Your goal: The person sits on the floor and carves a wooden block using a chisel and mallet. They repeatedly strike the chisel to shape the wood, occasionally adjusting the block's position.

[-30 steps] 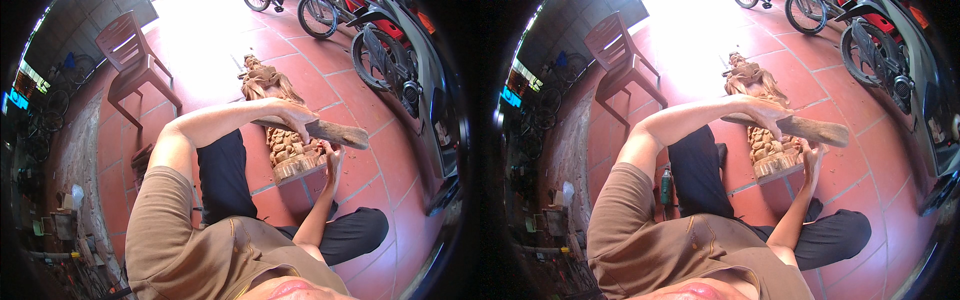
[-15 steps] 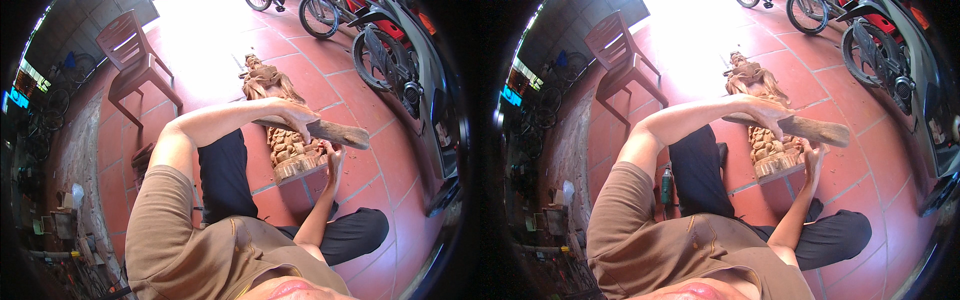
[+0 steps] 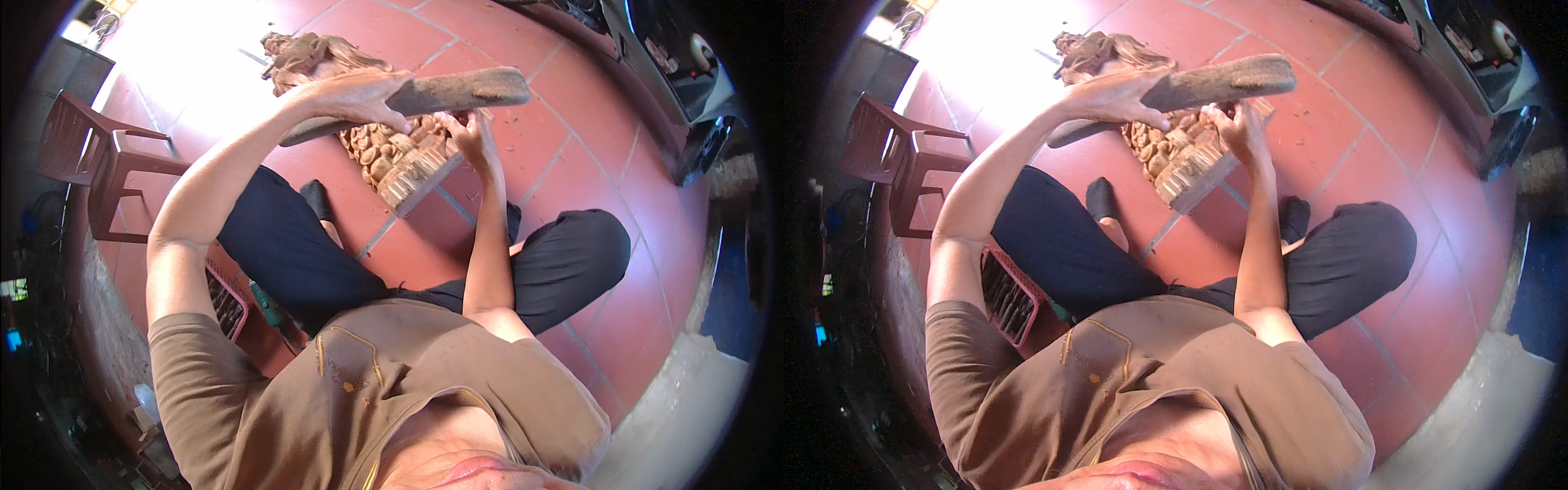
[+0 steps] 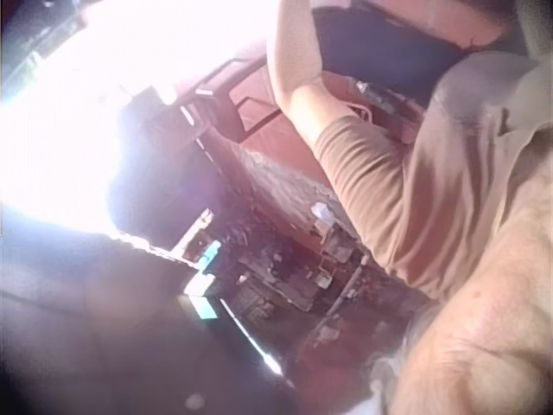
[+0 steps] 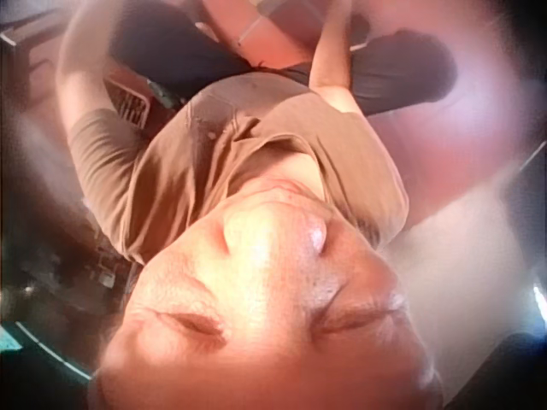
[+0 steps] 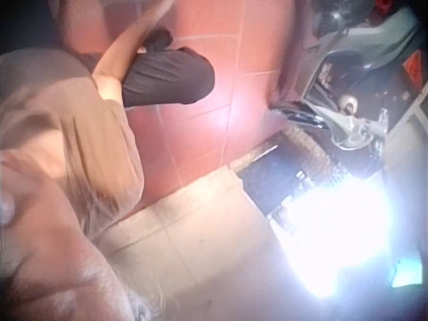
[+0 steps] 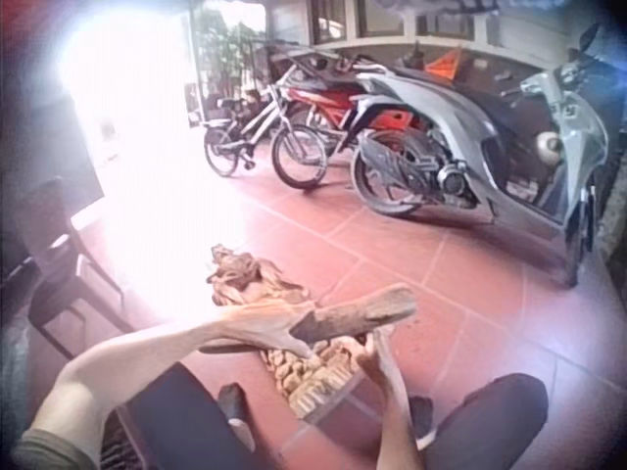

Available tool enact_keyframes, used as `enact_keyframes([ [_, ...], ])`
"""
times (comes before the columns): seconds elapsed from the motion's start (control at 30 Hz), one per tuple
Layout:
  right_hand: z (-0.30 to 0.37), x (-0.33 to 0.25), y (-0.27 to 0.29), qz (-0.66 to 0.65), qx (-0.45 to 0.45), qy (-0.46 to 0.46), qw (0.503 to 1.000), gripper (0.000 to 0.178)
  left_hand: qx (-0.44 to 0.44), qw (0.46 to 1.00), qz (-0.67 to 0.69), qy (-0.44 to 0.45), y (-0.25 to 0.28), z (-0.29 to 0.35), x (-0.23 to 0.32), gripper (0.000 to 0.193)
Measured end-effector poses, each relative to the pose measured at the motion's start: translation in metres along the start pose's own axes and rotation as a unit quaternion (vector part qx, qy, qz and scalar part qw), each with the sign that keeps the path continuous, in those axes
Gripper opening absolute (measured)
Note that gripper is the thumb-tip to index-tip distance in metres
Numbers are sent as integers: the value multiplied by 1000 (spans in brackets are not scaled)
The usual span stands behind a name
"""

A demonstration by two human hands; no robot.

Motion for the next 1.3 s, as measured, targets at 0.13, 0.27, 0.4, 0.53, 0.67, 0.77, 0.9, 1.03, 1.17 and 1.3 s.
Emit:
enact_keyframes([
  [0.13, 4, 5, 5, 17, -11, -10, 1000, 18, -16, 999, 29, 17, 4, -4, 9, 77],
  [0.27, 9, -7, 8, -4, -3, 0, 1000, 17, -32, 997, 40, 55, 8, -4, 10, 87],
  [0.4, 6, 8, 14, 43, -9, -4, 999, 16, -26, 996, 62, 52, 11, -3, 11, 86],
  [0.53, 8, 11, 28, -48, 43, -32, 997, 19, -10, 995, 69, 77, 13, 1, 2, 91],
  [0.67, 9, 5, 32, -59, 55, -32, 996, 19, 33, 990, 84, 110, 20, 10, -8, 97],
  [0.77, 9, 5, 26, -53, 50, -27, 997, 19, 44, 987, 86, 127, 23, 12, -10, 101],
  [0.9, 7, 11, 18, -23, 21, -17, 999, 23, 21, 985, 116, 122, 23, 11, -9, 101],
  [1.03, 8, 3, 7, -71, 4, -9, 997, 22, 45, 984, 130, 115, 23, 13, -9, 100],
  [1.17, 6, 0, 5, -49, 31, 5, 998, 18, 70, 987, 109, 94, 19, 11, -12, 100],
  [1.3, 7, 6, 5, -50, 34, 6, 998, 19, 46, 987, 109, 111, 27, 13, 1, 100],
])
Point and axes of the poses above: each hand's wrist, its own z-axis away from the middle knuckle, its own y-axis out of the back of the hand, x = y × z, the point moved 10 cm from there along -z, towards the middle knuckle, and after that the axes turned 5 degrees about -x, right-handed, at the moved point
